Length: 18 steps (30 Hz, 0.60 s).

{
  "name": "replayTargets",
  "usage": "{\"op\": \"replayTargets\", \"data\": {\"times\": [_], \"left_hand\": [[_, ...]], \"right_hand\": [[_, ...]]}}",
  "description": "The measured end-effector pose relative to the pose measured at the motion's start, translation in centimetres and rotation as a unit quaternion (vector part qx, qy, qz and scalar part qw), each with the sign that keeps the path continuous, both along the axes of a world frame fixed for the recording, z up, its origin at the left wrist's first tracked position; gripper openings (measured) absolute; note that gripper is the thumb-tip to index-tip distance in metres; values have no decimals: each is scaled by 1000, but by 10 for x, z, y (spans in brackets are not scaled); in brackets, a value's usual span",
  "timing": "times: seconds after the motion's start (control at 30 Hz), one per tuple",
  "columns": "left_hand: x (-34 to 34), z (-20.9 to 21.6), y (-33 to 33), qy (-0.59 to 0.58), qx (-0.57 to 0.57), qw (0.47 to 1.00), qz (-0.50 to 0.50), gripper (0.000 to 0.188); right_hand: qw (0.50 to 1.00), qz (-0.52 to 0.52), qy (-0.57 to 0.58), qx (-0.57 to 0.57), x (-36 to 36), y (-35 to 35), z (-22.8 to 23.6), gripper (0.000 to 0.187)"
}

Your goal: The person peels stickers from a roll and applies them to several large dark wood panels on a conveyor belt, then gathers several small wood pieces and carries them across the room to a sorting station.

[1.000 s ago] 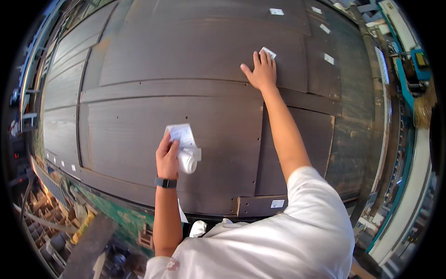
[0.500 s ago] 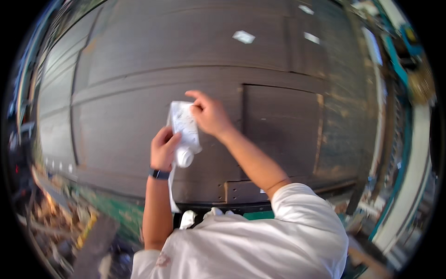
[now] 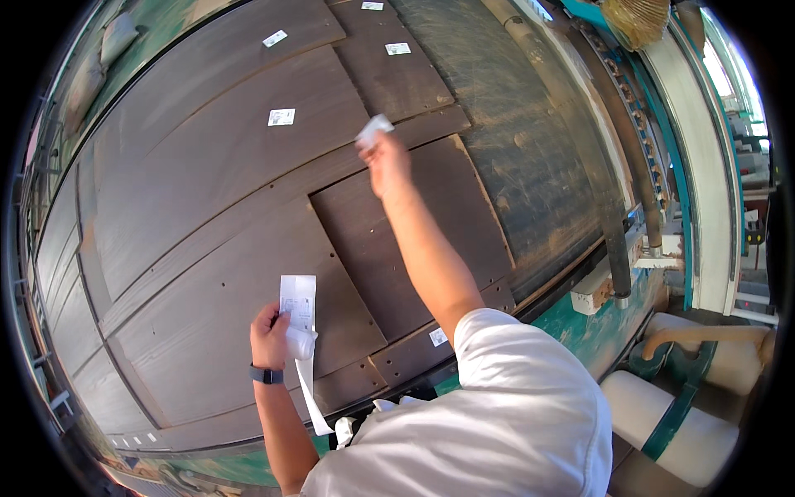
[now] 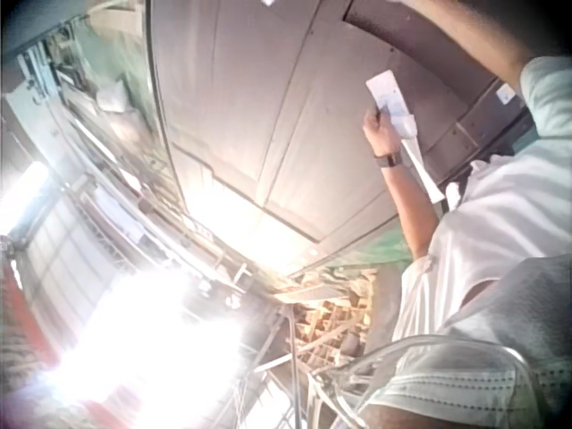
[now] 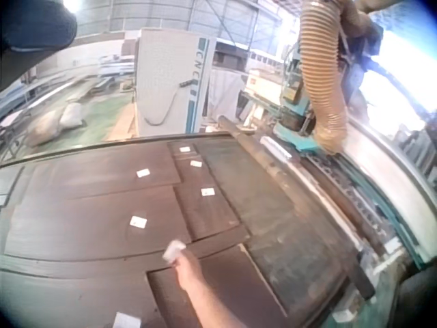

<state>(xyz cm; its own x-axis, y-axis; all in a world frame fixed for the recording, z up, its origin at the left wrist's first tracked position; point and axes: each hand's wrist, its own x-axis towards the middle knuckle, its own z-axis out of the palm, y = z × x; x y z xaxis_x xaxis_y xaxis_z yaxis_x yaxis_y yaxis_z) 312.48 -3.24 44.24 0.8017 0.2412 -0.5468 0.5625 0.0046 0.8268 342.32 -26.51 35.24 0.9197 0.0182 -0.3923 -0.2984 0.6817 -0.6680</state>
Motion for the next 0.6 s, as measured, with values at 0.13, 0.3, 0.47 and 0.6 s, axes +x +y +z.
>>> {"op": "replayTargets", "data": {"times": [0.13, 0.3, 0.47, 0.6], "left_hand": [[-4, -16, 8, 11, -21, 1000, 15, 26], [1, -22, 11, 24, -42, 998, 44, 25], [-1, -18, 11, 13, -51, 997, 65, 24], [-13, -21, 14, -6, -51, 996, 73, 22]], "right_hand": [[999, -27, 15, 37, 37, -40, -29, 35], [970, -235, -35, -56, 79, -114, -33, 33], [483, 21, -320, -815, 48, -122, -21, 21], [423, 155, -283, -847, -14, -78, -26, 67]]}}
